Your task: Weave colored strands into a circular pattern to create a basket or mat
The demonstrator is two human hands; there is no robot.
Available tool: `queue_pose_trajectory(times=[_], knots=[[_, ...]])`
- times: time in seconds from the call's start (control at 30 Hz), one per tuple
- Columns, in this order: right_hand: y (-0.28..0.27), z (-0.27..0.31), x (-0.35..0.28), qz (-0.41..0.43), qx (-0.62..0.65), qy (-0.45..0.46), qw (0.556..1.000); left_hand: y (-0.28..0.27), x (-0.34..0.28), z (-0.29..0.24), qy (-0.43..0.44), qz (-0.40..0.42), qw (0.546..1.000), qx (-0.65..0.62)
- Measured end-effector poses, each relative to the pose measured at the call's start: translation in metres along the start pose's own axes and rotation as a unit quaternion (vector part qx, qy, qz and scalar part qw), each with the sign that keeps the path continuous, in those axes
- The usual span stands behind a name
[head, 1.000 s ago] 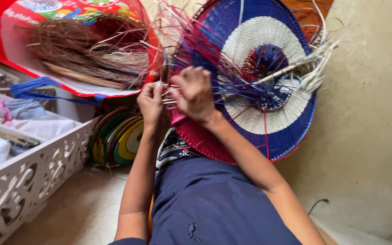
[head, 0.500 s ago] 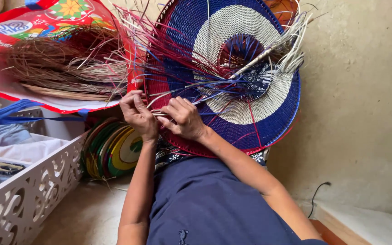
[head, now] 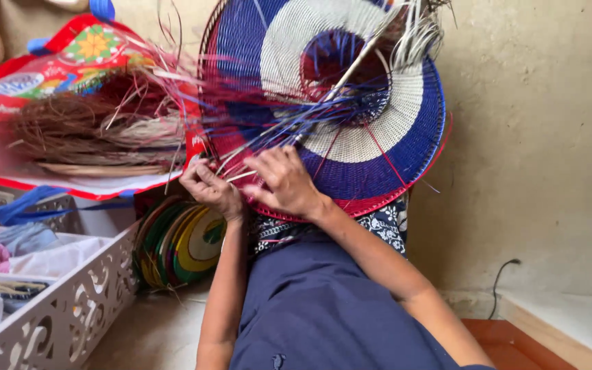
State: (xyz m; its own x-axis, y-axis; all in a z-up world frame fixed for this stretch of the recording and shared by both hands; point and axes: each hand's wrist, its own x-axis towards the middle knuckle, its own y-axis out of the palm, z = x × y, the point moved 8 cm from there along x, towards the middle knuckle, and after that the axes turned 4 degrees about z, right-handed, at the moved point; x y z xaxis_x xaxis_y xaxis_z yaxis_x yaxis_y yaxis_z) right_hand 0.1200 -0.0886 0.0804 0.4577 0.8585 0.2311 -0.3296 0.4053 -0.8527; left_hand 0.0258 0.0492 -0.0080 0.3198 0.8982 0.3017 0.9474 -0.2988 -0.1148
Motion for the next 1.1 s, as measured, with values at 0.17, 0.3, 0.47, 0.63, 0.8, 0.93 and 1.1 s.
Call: queue_pose_trajectory(times=[0.17,0.3,0.47,0.63,0.8,0.93,1.1], knots=[[0.022,0.026,-0.035,0.16,-0.05,0.011,0.986,-0.008,-0.013,-0.006,0.004,0.036,0.999,0.014],[0.013,0.014,-0.062,0.189,-0.111,0.013,0.976,-0.003,-0.018,-0.035,0.05,0.125,0.991,-0.013],[-0.019,-0.025,-0.098,0.152,-0.094,-0.009,0.984,0.017,-0.026,-0.076,0.139,0.275,0.951,-0.032],[-0.039,-0.069,-0.15,0.129,-0.073,0.021,0.989,0.05,-0.07,-0.078,0.239,0.385,0.89,-0.053],[-0.07,-0.071,-0.168,0.104,-0.015,0.067,0.992,0.081,-0.096,-0.084,0.261,0.536,0.802,-0.043],[-0.081,-0.055,-0.142,0.036,-0.004,0.058,0.998,0.086,-0.095,-0.087,0.225,0.57,0.79,-0.018],[-0.063,-0.037,-0.098,-0.076,0.081,0.046,0.993,0.095,-0.094,-0.083,0.168,0.624,0.763,0.008]])
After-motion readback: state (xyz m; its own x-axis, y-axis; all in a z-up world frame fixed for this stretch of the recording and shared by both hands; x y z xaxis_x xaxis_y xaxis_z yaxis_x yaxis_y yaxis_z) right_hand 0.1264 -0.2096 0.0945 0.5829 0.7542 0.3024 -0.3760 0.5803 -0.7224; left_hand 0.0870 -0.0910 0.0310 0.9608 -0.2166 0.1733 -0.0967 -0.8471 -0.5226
